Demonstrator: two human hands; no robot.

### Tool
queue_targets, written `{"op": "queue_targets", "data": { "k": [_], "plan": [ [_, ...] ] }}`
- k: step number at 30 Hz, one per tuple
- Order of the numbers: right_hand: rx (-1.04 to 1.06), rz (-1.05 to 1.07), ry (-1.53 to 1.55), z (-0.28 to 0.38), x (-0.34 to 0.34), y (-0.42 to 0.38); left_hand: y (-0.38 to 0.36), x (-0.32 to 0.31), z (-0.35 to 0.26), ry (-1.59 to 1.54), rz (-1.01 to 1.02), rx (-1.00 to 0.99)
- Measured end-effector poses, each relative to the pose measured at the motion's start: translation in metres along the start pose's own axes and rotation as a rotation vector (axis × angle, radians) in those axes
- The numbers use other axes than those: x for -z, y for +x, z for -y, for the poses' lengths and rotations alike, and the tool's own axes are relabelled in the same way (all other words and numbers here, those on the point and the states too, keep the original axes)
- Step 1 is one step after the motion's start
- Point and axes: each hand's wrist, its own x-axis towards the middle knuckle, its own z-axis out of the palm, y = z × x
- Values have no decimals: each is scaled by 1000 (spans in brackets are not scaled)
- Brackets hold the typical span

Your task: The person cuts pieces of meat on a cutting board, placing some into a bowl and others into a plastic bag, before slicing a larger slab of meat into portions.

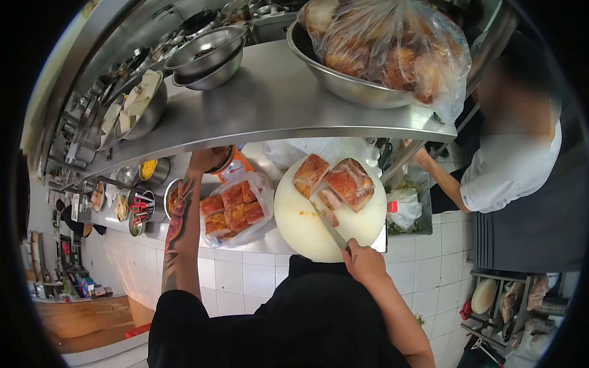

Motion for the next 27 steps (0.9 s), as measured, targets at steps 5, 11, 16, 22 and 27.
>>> {"op": "queue_targets", "data": {
  "k": [5,11,16,22,27],
  "plan": [
    [24,-5,-33,3,-6,1,-6,-9,0,154,17,61],
    [44,-11,-13,-1,-6,3,-44,31,-19,-210,-180,109],
    [61,10,-9,-6,-4,7,-151,48,-51,-892,-416,199],
    [61,35,-8,-13,0,11,-201,2,-71,-438,-84,224],
    [109,58,-24,-14,-1,16,-173,-15,-108,0,-115,-148]
  ]
}}
